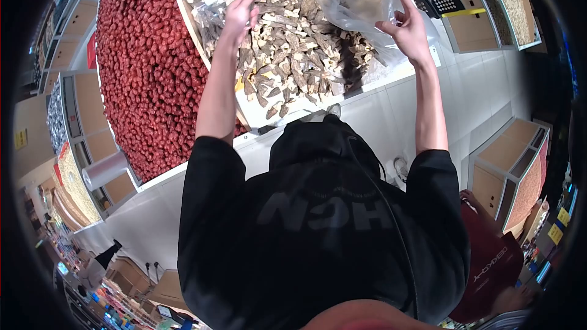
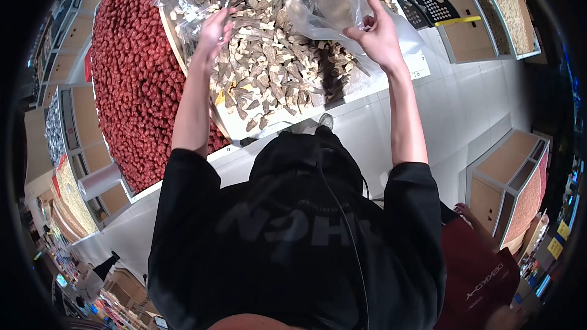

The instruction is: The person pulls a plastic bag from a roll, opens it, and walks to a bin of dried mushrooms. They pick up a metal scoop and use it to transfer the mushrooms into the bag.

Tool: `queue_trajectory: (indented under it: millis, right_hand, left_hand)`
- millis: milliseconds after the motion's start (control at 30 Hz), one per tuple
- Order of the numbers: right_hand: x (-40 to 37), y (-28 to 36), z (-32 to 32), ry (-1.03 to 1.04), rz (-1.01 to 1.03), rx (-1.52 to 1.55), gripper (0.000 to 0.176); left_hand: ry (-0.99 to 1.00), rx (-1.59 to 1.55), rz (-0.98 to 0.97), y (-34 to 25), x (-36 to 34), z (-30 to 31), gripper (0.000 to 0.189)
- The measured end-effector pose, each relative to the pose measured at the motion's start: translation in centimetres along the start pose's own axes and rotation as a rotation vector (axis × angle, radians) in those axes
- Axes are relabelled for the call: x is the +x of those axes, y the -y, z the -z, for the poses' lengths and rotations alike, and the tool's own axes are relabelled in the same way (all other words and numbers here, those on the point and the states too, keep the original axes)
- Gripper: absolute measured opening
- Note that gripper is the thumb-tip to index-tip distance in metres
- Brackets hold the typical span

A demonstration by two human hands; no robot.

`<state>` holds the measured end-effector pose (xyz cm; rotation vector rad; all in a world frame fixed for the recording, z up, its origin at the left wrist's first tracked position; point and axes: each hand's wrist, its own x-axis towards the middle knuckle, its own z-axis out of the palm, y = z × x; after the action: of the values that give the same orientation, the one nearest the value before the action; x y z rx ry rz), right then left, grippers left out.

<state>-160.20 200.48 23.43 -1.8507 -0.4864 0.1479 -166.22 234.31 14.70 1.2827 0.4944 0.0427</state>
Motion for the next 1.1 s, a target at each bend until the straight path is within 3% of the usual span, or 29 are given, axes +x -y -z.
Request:
queue_trajectory:
  millis: [167, 367, 533, 633, 700, 767, 867, 967, 1000, 1100]
  right_hand:
    - [0.0, -0.6, 0.3, 0.054, 0.032, -0.110, 0.096]
    - [-0.2, 0.2, -0.2, 0.056, 0.060, -0.215, 0.097]
    - [-0.2, 0.8, -0.6, 0.076, 0.066, -0.241, 0.098]
    - [-0.2, 1.1, -0.8, 0.154, 0.038, -0.229, 0.097]
    - [-0.1, 0.9, -0.9, 0.231, 0.037, -0.197, 0.096]
    - [-0.2, 0.6, -1.5, 0.291, 0.081, -0.133, 0.095]
    - [-1.0, 2.0, -2.7, 0.354, 0.036, -0.005, 0.094]
    - [-2.1, 2.0, -4.2, 0.346, -0.006, 0.160, 0.093]
    - [-2.7, 2.3, -4.6, 0.338, -0.028, 0.186, 0.093]
    - [-3.3, 3.2, -4.1, 0.178, -0.007, 0.234, 0.094]
  left_hand:
    - [0.042, 0.172, 0.029, -3.8, -5.5, 1.1, 0.031]
    - [0.315, 0.262, 0.140, -7.8, -10.3, 1.3, 0.033]
    - [0.469, 0.446, 0.297, -9.6, -10.1, -2.4, 0.034]
    - [0.702, 0.568, 0.280, -10.0, -8.1, -5.0, 0.031]
    - [0.695, 0.744, 0.311, -10.4, -6.8, -7.5, 0.031]
    - [0.781, 0.617, 0.384, -9.2, -4.6, -8.5, 0.028]
    - [0.768, 0.469, 0.516, -6.8, -2.3, -10.8, 0.029]
    - [0.507, 0.290, 0.499, -4.1, -1.7, -13.1, 0.024]
    - [0.523, 0.454, 0.472, -4.4, -1.4, -13.6, 0.024]
    - [0.561, 1.107, 0.153, -5.6, -1.7, -15.0, 0.025]
